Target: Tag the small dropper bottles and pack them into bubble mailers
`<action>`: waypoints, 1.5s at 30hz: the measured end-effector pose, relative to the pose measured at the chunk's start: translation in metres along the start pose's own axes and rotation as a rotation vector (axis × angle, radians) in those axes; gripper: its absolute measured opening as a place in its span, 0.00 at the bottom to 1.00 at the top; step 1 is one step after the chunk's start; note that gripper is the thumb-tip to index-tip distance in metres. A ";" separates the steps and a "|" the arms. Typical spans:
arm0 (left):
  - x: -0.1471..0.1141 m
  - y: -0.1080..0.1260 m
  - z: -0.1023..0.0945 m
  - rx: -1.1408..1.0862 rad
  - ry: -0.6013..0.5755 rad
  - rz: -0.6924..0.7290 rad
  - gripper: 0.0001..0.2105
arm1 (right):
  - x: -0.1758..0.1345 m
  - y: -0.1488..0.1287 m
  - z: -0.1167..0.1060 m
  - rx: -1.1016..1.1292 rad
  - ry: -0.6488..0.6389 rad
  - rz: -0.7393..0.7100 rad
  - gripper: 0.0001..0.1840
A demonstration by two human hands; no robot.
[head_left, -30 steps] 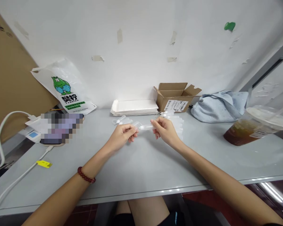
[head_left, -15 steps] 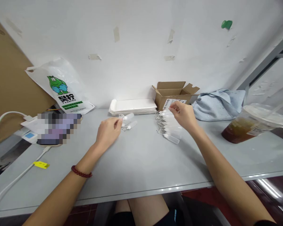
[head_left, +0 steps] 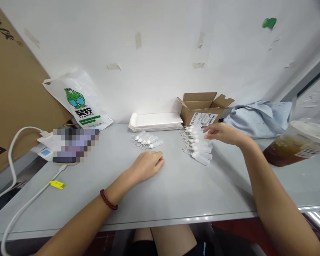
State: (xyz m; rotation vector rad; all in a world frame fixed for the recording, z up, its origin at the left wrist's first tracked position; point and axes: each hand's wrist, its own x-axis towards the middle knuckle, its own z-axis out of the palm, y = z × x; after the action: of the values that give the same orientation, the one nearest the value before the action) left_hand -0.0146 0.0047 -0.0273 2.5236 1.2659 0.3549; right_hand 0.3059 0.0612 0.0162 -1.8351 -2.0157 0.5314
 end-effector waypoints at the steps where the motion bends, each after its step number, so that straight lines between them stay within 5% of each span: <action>1: 0.000 0.000 -0.001 -0.002 -0.001 -0.004 0.12 | 0.000 0.000 0.000 0.009 -0.005 -0.006 0.13; 4: 0.000 -0.001 -0.002 -0.018 0.016 -0.013 0.13 | -0.002 -0.004 0.000 0.065 0.030 -0.020 0.14; 10: 0.003 -0.008 -0.001 -0.178 0.124 -0.118 0.12 | -0.009 -0.042 0.015 0.188 0.352 -0.123 0.19; 15: 0.004 -0.005 -0.008 -0.643 0.263 -0.235 0.23 | -0.022 -0.083 0.053 0.412 0.245 -0.240 0.22; 20: 0.003 -0.001 -0.014 -0.785 0.147 -0.214 0.16 | -0.031 -0.094 0.077 0.461 0.215 -0.253 0.24; 30: 0.005 -0.002 -0.018 -0.881 0.110 -0.244 0.13 | -0.027 -0.090 0.076 0.413 0.332 -0.208 0.24; 45: 0.004 -0.005 -0.015 -1.500 0.183 -0.342 0.10 | -0.036 -0.099 0.082 0.735 0.200 -0.190 0.20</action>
State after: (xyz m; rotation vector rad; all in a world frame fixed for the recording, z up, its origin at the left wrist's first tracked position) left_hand -0.0208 0.0131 -0.0143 1.0066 0.8492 0.9773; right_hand 0.1823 0.0144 -0.0054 -1.1862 -1.5435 0.8494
